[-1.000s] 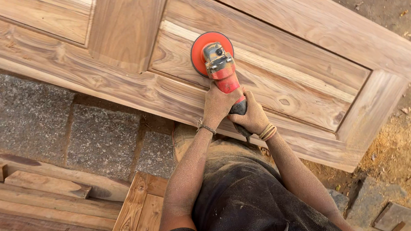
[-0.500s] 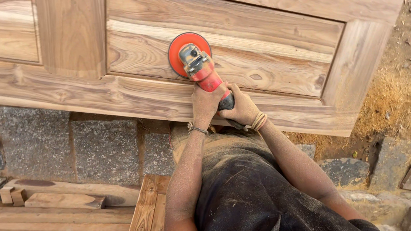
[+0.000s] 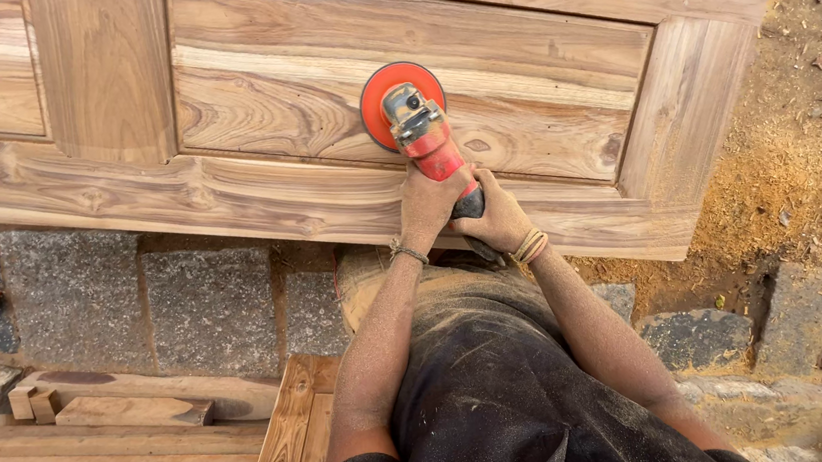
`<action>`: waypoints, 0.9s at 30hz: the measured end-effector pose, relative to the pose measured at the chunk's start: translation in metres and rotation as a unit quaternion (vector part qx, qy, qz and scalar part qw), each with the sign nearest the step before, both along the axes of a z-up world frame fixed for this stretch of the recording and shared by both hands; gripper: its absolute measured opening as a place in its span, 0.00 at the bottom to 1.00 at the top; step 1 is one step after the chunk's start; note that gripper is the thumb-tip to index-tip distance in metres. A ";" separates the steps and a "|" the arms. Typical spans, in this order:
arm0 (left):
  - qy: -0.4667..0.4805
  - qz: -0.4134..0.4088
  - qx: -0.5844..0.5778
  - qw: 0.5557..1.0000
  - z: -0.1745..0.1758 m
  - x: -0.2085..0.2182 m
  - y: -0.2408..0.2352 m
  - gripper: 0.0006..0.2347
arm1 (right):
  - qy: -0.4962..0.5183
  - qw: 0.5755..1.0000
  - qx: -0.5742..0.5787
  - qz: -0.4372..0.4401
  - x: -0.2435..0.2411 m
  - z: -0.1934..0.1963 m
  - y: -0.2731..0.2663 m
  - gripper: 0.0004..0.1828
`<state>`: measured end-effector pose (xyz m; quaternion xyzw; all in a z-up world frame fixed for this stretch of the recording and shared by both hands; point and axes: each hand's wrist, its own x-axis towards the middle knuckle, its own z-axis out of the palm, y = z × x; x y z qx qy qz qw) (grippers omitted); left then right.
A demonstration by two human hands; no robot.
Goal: The person uses a handheld electric sander to smooth the surface of a wooden door panel. The sander is moved systematically across the flat areas and along the raised edges of the panel's design.
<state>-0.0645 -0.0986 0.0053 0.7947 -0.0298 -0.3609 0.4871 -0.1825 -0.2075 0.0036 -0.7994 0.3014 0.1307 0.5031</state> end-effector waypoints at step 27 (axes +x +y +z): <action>-0.021 -0.222 0.006 0.975 -0.024 -0.130 -0.123 0.41 | -0.034 0.974 0.000 -0.224 -0.157 0.000 -0.059 0.44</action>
